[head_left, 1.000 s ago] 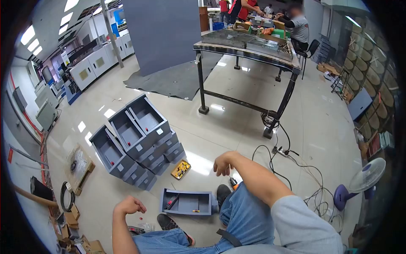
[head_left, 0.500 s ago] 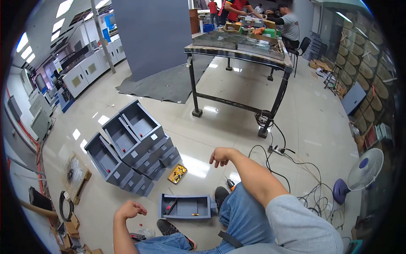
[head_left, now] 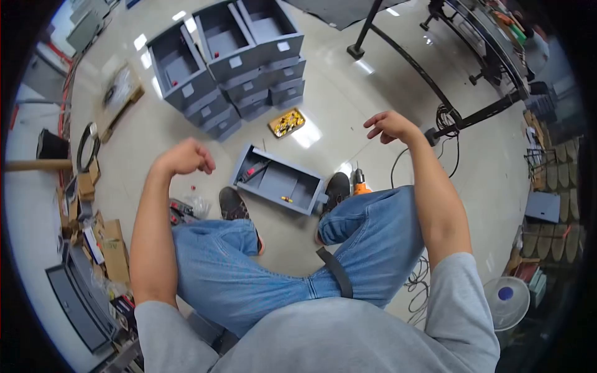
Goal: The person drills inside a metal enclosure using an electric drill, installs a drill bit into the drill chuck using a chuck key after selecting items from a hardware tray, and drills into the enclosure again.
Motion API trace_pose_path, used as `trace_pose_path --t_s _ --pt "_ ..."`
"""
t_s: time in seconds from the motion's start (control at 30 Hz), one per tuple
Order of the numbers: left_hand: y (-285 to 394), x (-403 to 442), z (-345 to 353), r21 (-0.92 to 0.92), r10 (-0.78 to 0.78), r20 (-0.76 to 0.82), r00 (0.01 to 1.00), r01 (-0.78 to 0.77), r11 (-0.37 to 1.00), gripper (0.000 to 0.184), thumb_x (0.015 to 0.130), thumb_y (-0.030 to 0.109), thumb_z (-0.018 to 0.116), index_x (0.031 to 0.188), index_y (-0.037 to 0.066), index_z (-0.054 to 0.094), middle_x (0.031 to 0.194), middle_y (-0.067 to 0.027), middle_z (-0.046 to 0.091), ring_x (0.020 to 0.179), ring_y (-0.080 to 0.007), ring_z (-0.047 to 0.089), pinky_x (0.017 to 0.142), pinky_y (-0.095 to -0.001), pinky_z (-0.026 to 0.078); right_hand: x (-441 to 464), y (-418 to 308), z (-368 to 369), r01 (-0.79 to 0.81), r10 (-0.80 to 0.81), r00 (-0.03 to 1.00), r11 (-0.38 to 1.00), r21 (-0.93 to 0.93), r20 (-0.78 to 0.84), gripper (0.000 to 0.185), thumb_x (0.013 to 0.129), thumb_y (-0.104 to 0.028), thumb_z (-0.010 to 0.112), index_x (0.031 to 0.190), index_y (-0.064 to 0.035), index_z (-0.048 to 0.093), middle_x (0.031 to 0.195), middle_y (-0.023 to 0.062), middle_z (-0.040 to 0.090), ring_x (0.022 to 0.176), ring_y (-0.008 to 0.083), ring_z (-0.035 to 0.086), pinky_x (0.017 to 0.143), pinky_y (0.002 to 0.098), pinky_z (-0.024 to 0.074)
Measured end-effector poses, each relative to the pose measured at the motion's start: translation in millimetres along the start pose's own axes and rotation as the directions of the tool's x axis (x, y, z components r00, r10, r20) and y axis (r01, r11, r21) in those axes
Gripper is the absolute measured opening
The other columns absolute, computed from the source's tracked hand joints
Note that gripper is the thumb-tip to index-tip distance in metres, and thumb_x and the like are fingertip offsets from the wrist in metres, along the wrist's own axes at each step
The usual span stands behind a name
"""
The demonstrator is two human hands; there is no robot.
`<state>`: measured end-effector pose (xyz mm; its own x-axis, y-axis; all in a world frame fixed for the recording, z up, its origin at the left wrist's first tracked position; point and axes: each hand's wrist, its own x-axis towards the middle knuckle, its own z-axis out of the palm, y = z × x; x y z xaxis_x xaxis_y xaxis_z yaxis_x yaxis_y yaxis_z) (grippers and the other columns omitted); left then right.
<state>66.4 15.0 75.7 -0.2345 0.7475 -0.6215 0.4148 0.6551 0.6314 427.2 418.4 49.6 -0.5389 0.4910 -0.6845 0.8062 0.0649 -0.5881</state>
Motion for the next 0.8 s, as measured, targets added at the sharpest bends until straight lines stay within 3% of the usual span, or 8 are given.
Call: trace_pose_path --t_s 0.07,0.2,0.3,0.63,0.8 --pt "10.3 -6.1 0.0 -0.004 -0.013 -0.002 1.0 0.013 1.0 0.019 0.081 -0.005 0.055 0.086 -0.003 0.074 0.082 -0.0111 0.074 0.081 -0.0174 0.073 0.073 -0.0296 0.055 0.4 0.2 -0.5 -0.007 0.006 1.0 1.0 -0.025 -0.008 0.042 0.086 -0.003 0.042 0.118 -0.0135 0.069 0.094 0.0061 0.076 0.054 0.0091 0.059 0.058 0.026 0.0541" --pt "13.5 -6.1 0.0 -0.017 -0.011 -0.007 1.0 0.011 1.0 0.018 0.08 -0.004 0.056 0.086 -0.003 0.074 0.082 -0.0105 0.074 0.081 -0.0163 0.073 0.072 -0.0286 0.054 -5.6 -10.8 6.5 0.008 -0.007 0.999 1.0 0.005 -0.045 0.038 0.085 0.001 0.046 0.115 -0.0045 0.068 0.092 0.0095 0.075 0.052 0.0089 0.054 0.054 0.0252 0.0512" --pt "13.2 -6.6 0.6 0.002 -0.01 -0.006 1.0 0.01 1.0 0.018 0.08 -0.004 0.057 0.086 -0.002 0.074 0.082 -0.0098 0.074 0.08 -0.0156 0.072 0.07 -0.0284 0.053 1.8 -7.4 5.3 0.001 -0.002 1.0 0.999 -0.054 -0.022 0.045 0.084 -0.002 0.041 0.116 -0.0137 0.07 0.093 0.0054 0.075 0.054 0.008 0.06 0.056 0.0258 0.0536" --pt "18.2 -9.3 2.2 0.011 -0.04 -0.003 0.999 0.04 0.999 0.019 0.081 -0.002 0.057 0.086 0.001 0.075 0.082 -0.0082 0.074 0.081 -0.0137 0.072 0.068 -0.0282 0.052 -1.5 -11.2 7.4 -0.001 0.0 1.0 0.998 -0.058 -0.019 0.044 0.086 -0.001 0.04 0.118 -0.0106 0.069 0.093 0.0061 0.075 0.054 0.0083 0.058 0.057 0.0268 0.0542" --pt "18.4 -9.2 2.6 0.016 -0.049 -0.013 0.999 0.049 0.999 0.017 0.081 -0.002 0.058 0.086 -0.001 0.074 0.082 -0.009 0.074 0.081 -0.0151 0.072 0.069 -0.028 0.053 -4.9 -13.5 8.0 0.009 -0.009 1.0 1.0 -0.009 -0.023 0.038 0.085 0.0 0.046 0.117 -0.0041 0.068 0.091 0.0092 0.075 0.053 0.0087 0.057 0.054 0.0249 0.0517"
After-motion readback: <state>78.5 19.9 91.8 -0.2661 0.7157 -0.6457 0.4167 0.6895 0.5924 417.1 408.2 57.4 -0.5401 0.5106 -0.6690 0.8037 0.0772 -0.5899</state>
